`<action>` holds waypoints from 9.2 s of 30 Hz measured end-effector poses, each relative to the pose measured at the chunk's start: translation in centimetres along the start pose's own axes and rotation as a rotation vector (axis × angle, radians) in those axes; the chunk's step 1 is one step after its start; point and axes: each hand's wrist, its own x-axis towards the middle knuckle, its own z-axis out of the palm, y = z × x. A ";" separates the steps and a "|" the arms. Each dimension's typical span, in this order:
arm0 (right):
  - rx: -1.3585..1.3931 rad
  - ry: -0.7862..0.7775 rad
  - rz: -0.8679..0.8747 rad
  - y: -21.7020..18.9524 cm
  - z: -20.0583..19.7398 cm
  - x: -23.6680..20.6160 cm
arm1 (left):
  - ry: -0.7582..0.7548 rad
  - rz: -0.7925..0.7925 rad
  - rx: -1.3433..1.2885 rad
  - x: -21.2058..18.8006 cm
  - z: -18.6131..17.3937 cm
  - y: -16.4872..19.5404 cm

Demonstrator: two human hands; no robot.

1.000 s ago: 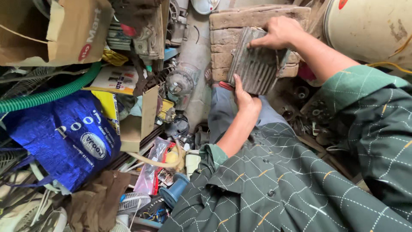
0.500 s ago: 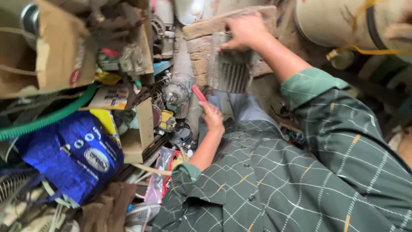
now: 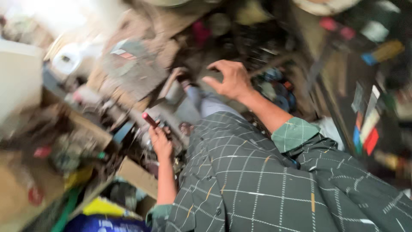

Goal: The person uses a hammer and chisel to separate a motor housing from its rotor, then removes the rotor and inspects the stator windings. The person handles the motor components and a yellow cable in a cluttered workshop.

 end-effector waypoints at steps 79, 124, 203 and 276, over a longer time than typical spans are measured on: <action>1.061 -0.149 -0.377 25.6 32.4 -6.5 | 0.528 0.682 0.063 15.0 9.5 -18.6; 0.210 -0.321 -0.352 23.5 33.9 -5.6 | 0.431 0.546 -0.113 17.6 7.6 -20.6; 0.680 0.058 -0.458 22.6 39.9 -10.0 | 0.182 0.490 -0.008 16.2 1.2 -18.3; -1.002 -0.664 -0.690 3.2 17.3 -1.6 | 0.148 0.250 -0.525 15.9 12.2 -16.9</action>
